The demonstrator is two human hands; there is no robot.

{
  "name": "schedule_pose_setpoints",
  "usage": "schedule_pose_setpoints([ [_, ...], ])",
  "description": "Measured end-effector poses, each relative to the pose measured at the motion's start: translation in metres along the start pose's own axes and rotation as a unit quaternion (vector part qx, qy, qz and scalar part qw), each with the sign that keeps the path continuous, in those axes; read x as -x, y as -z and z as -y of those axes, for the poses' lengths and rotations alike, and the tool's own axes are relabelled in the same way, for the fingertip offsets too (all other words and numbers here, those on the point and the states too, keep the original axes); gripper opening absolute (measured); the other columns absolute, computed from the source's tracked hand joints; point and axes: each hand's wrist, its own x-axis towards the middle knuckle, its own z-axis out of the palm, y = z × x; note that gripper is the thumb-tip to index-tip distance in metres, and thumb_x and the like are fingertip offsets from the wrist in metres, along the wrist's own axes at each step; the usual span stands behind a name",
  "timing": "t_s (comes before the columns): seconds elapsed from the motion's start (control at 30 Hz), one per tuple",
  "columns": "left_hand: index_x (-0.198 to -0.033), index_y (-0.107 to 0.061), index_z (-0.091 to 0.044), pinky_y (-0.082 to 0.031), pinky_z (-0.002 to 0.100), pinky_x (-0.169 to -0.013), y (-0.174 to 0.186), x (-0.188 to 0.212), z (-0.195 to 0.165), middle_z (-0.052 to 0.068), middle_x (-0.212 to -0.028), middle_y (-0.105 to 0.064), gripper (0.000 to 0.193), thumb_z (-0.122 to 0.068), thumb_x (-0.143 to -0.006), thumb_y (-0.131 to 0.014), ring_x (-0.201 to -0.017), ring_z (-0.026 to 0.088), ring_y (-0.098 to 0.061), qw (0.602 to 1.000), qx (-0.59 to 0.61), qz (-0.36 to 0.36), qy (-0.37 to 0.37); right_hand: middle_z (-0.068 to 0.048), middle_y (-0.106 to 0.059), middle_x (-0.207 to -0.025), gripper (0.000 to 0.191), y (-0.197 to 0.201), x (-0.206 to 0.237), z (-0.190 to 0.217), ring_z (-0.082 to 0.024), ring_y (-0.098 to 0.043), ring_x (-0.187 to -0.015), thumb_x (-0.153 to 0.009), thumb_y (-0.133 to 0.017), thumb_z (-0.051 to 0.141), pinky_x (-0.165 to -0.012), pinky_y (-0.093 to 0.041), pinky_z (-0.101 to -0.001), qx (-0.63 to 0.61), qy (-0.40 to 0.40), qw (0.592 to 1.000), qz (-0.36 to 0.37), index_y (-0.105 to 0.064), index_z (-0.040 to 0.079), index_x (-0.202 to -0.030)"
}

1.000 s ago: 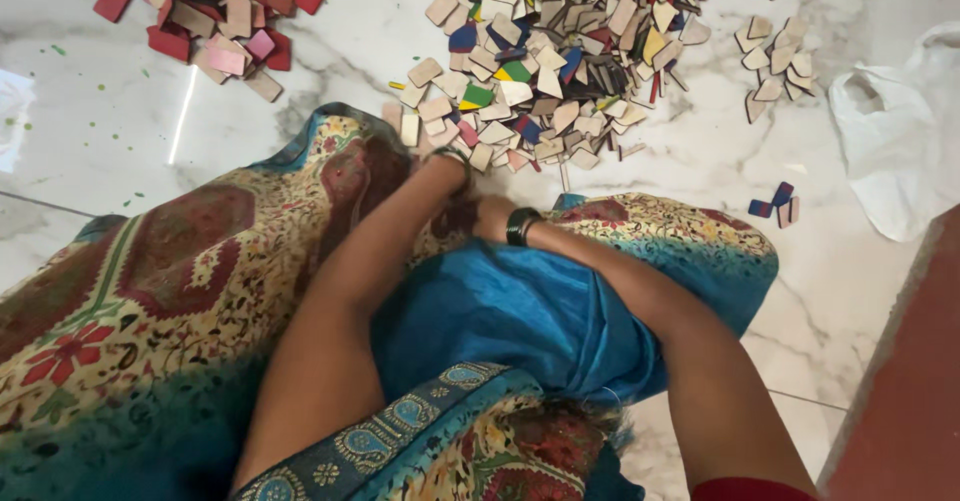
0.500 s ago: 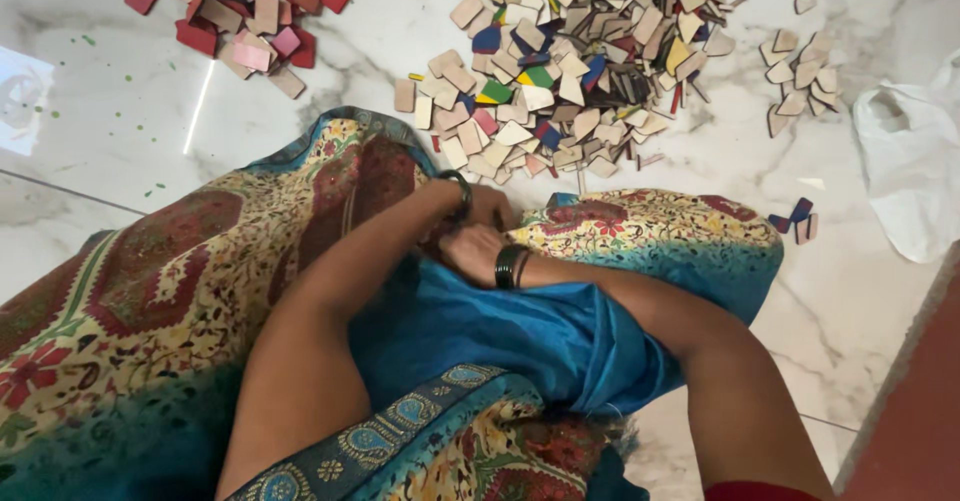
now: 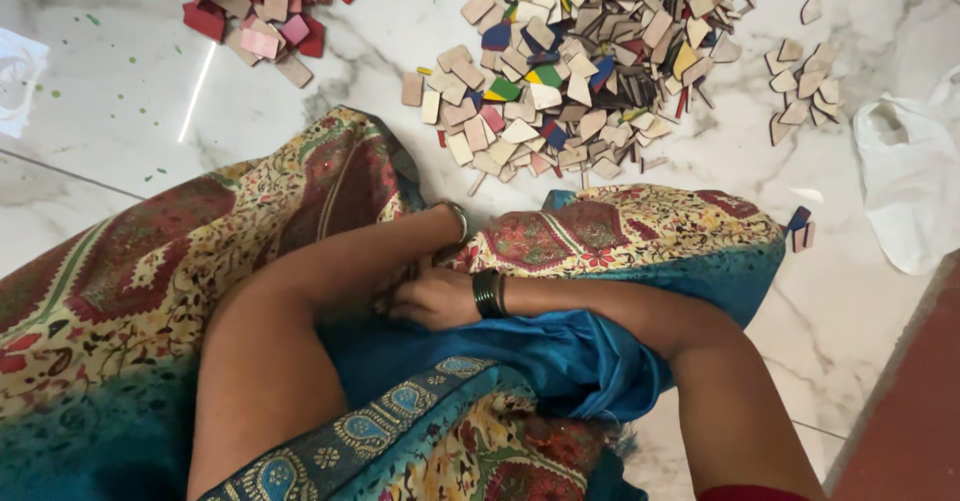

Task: The person sits on the floor and sorts through a large pile of small wooden cut pieces, picking up individual pieces, examining them and placing them into separate groups by color or type. They continue moving pieces one at a time between piles on the floor.

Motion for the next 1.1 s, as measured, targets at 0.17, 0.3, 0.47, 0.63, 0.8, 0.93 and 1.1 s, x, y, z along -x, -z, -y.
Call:
schedule_pose_setpoints([
  [0.17,-0.122,-0.071,-0.012,-0.052,0.041,-0.09,-0.003,0.007,0.004,0.011,-0.119,-0.074,0.039,-0.029,-0.087,-0.07,-0.107,0.026,-0.069,0.999,0.037,0.028,-0.012,-0.018,-0.073,-0.102,0.029,-0.006,-0.004,-0.016,-0.04,-0.068,-0.095,-0.098,-0.057,0.031,-0.087,-0.052,-0.0511,0.017,-0.049,0.998,0.037,-0.074,0.011,-0.111],
  [0.3,-0.125,-0.069,-0.012,-0.051,0.041,-0.091,-0.003,0.015,0.01,0.011,-0.12,-0.073,0.041,-0.03,-0.087,-0.07,-0.108,0.025,-0.069,0.998,0.053,0.031,-0.014,-0.019,-0.073,-0.099,0.028,-0.001,-0.003,-0.02,-0.039,-0.069,-0.092,-0.098,-0.057,0.032,-0.084,-0.053,-0.0515,0.016,-0.027,0.999,0.035,-0.074,0.011,-0.107],
  [0.47,-0.127,-0.067,-0.012,-0.051,0.041,-0.092,-0.003,0.024,0.017,0.011,-0.121,-0.072,0.044,-0.03,-0.087,-0.069,-0.109,0.025,-0.068,0.997,0.07,0.036,-0.018,-0.023,-0.07,-0.088,0.029,0.013,-0.001,-0.014,-0.041,-0.069,-0.085,-0.102,-0.056,0.032,-0.076,-0.054,-0.0506,0.001,-0.055,0.998,0.038,-0.069,0.007,-0.103],
  [0.63,-0.13,-0.064,-0.011,-0.05,0.041,-0.093,0.006,0.022,0.024,0.012,-0.123,-0.071,0.047,-0.03,-0.087,-0.068,-0.11,0.025,-0.067,0.994,0.099,0.034,-0.036,-0.022,-0.069,-0.082,0.029,0.026,0.001,-0.009,-0.042,-0.069,-0.081,-0.101,-0.055,0.032,-0.074,-0.053,-0.0521,0.004,-0.08,0.996,0.033,-0.069,0.007,-0.1],
  [0.8,-0.133,-0.062,-0.011,-0.05,0.041,-0.094,0.045,0.013,0.029,0.012,-0.124,-0.071,0.05,-0.03,-0.087,-0.068,-0.111,0.025,-0.066,0.968,0.202,-0.054,-0.141,-0.023,-0.069,-0.082,0.032,0.028,0.002,-0.016,-0.043,-0.068,-0.082,-0.102,-0.053,0.035,-0.075,-0.052,-0.0538,0.026,-0.096,0.994,0.035,-0.068,0.007,-0.1],
  [0.93,-0.128,-0.064,-0.014,-0.053,0.04,-0.089,0.095,0.026,0.039,0.011,-0.118,-0.073,0.045,-0.03,-0.086,-0.069,-0.105,0.026,-0.069,0.877,0.237,-0.336,-0.25,-0.025,-0.069,-0.088,0.034,0.02,0.004,-0.021,-0.044,-0.067,-0.084,-0.101,-0.055,0.035,-0.077,-0.052,-0.0546,0.062,-0.084,0.994,0.019,-0.068,0.004,-0.096],
  [1.1,-0.11,-0.073,-0.02,-0.057,0.041,-0.083,0.123,0.05,0.04,0.006,-0.106,-0.077,0.019,-0.027,-0.094,-0.067,-0.096,0.025,-0.074,0.849,0.176,-0.483,-0.122,-0.024,-0.07,-0.087,0.035,0.042,-0.001,-0.03,-0.043,-0.067,-0.08,-0.095,-0.058,0.035,-0.076,-0.052,-0.0542,0.089,-0.112,0.99,0.016,-0.072,0.003,-0.102],
])
